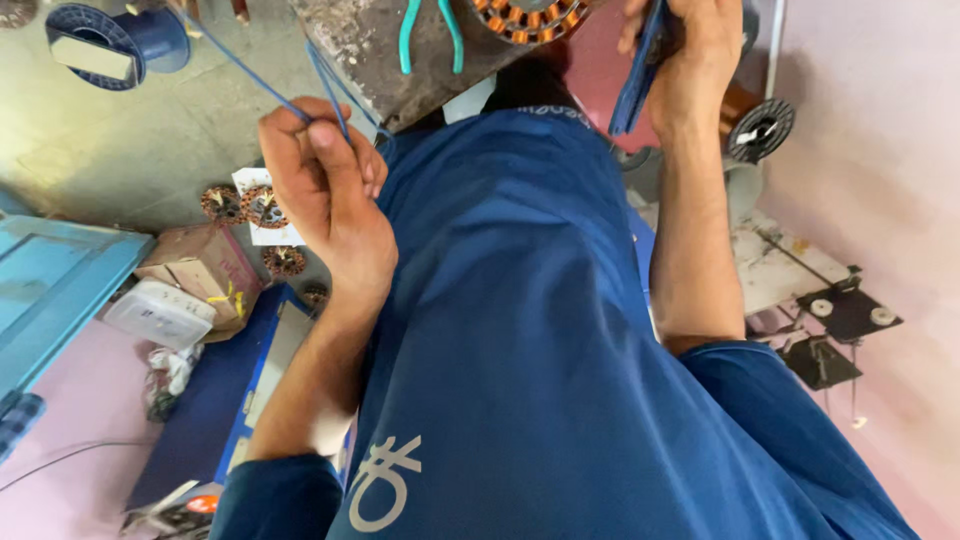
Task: The person strips the insulation from blue wires and inserts them into the slots of a copper-wound motor stator. They then use a screwdriver to adjust the copper windings and a pair of scissors to cut a wire.
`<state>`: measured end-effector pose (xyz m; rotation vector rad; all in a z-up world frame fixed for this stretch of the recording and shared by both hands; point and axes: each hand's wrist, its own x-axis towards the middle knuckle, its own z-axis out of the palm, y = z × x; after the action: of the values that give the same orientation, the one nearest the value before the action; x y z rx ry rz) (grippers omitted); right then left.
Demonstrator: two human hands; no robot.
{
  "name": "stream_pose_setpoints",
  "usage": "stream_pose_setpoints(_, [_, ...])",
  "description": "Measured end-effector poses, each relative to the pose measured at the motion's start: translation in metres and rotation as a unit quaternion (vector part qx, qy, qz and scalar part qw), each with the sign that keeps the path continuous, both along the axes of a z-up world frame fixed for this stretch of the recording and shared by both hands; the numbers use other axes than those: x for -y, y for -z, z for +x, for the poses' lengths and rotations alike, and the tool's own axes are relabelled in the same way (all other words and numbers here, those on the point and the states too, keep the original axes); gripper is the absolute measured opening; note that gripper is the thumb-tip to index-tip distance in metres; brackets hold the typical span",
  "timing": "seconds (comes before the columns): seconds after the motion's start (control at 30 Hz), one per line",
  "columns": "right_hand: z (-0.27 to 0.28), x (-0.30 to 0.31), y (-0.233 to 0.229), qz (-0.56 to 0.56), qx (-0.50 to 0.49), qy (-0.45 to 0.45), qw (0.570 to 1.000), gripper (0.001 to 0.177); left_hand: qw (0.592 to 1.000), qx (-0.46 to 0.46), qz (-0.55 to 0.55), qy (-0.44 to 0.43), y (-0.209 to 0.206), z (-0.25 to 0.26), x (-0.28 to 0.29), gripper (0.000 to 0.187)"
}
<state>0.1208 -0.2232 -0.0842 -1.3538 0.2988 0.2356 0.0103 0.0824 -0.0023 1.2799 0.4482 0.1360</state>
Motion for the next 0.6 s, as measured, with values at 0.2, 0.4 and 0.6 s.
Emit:
stream_pose_setpoints(0.2, [-0.051,-0.054,-0.024,-0.241,0.066,-0.076,0.965,0.026,0.997,0.009,0.003,0.076,0.01,0.01,-0.02,0.021])
stream_pose_setpoints(0.4, [-0.053,-0.086,-0.002,-0.459,0.22,-0.097,0.855,0.016,0.994,0.007,-0.017,0.112,0.013,0.012,-0.024,0.022])
stream_pose_setpoints(0.6, [-0.056,-0.084,0.028,-0.512,0.22,-0.069,0.827,0.016,0.995,0.02,0.009,0.101,0.011,0.003,-0.029,0.022])
